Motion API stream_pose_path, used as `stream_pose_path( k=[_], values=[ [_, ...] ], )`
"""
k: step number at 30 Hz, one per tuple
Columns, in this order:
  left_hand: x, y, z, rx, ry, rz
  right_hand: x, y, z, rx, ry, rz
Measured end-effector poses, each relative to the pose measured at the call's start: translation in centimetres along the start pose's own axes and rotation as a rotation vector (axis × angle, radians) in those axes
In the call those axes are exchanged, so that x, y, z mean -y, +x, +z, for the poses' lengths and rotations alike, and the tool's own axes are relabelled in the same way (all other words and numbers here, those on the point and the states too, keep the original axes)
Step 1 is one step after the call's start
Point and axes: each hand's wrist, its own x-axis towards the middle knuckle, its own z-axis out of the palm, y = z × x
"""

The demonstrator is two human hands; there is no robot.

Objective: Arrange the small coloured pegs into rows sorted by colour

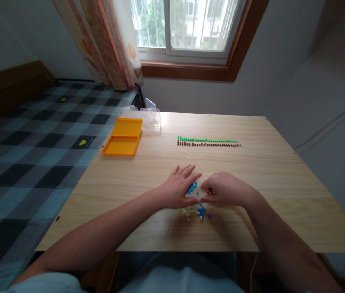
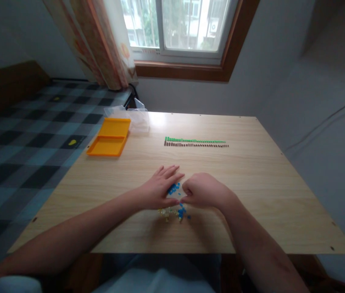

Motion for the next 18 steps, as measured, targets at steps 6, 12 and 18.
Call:
stream_pose_path(
  k=[6,12,18],
  values=[
    [-0.3,0.3,0.2,0.004,0.012,-0.034,0.4,0.2,0.4,0.032,-0.027,-0.016],
    [0.8,0.0,-0.6,0.037,-0.021,0.014,0.7,0.5,0.2,0.039,-0.037,0.012],
    [1.0,-0.4,-0.9,0.005,-0.056,0.048,0.8,0.5,0.1,-0.007,-0.043,0.053]
  ],
)
